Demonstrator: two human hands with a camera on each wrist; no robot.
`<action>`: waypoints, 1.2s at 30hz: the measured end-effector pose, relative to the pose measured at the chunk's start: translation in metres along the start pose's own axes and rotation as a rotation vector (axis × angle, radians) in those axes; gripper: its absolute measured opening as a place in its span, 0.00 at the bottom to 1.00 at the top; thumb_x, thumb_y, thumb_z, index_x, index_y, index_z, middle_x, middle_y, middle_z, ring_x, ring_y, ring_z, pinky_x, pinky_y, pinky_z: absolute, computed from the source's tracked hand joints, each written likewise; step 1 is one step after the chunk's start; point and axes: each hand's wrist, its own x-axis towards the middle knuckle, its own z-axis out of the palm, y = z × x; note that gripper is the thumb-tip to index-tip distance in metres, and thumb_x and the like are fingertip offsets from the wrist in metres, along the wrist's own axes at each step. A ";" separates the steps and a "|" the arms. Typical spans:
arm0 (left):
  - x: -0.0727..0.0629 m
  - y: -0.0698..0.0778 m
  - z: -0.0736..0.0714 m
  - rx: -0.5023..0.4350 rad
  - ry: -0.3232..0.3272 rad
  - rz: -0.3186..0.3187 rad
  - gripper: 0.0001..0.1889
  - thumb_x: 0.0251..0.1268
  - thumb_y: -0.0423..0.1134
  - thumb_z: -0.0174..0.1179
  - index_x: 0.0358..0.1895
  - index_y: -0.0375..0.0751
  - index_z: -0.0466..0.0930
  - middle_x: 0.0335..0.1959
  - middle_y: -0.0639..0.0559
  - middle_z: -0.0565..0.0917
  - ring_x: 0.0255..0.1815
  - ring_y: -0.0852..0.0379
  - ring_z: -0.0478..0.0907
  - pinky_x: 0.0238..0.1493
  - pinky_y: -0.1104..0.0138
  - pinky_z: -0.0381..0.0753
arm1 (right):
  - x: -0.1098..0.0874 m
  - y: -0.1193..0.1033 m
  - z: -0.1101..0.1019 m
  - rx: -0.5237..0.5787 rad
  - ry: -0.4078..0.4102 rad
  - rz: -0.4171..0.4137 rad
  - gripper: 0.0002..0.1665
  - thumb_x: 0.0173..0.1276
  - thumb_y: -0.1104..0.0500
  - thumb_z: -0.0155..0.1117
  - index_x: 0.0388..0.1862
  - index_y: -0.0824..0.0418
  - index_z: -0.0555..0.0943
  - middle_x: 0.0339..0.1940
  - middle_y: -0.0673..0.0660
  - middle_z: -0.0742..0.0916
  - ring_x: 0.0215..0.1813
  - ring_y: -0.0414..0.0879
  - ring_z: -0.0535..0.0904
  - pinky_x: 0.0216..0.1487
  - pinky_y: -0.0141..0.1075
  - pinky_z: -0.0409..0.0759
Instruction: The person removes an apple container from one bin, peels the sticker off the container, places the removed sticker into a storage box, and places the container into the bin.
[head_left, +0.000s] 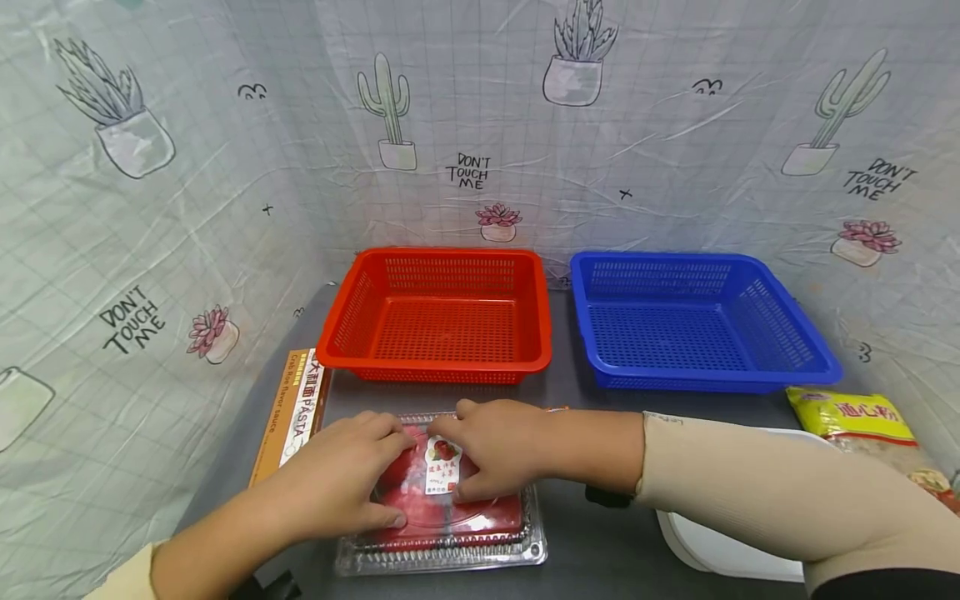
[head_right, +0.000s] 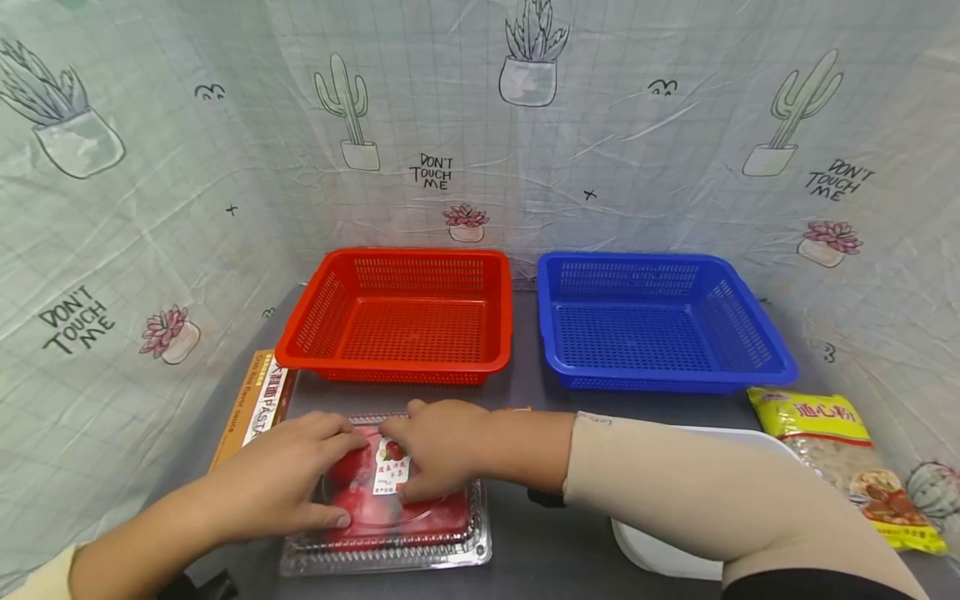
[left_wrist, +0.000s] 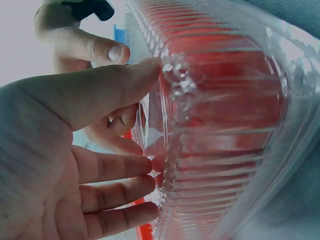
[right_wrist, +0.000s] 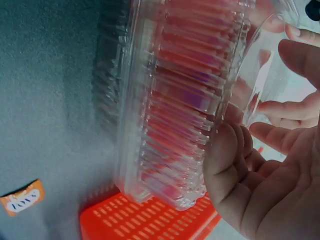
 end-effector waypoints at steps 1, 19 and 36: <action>0.001 0.001 -0.001 0.010 -0.012 0.001 0.39 0.47 0.62 0.83 0.60 0.42 0.86 0.51 0.54 0.82 0.54 0.52 0.79 0.57 0.49 0.83 | 0.001 -0.001 -0.001 -0.009 -0.008 0.002 0.46 0.67 0.36 0.75 0.79 0.48 0.71 0.45 0.48 0.79 0.31 0.38 0.77 0.35 0.32 0.79; 0.017 0.005 -0.013 0.101 -0.125 -0.014 0.47 0.38 0.66 0.85 0.58 0.36 0.86 0.46 0.49 0.84 0.48 0.48 0.82 0.45 0.51 0.87 | 0.016 -0.007 -0.013 -0.030 -0.084 0.005 0.36 0.64 0.38 0.77 0.66 0.45 0.75 0.42 0.47 0.82 0.37 0.38 0.78 0.39 0.35 0.81; 0.020 0.012 -0.014 0.084 -0.182 -0.058 0.47 0.37 0.67 0.86 0.58 0.36 0.86 0.50 0.47 0.85 0.52 0.48 0.82 0.47 0.50 0.88 | 0.035 -0.012 -0.019 -0.082 -0.154 0.068 0.34 0.63 0.42 0.80 0.63 0.45 0.74 0.27 0.41 0.83 0.32 0.39 0.79 0.35 0.36 0.80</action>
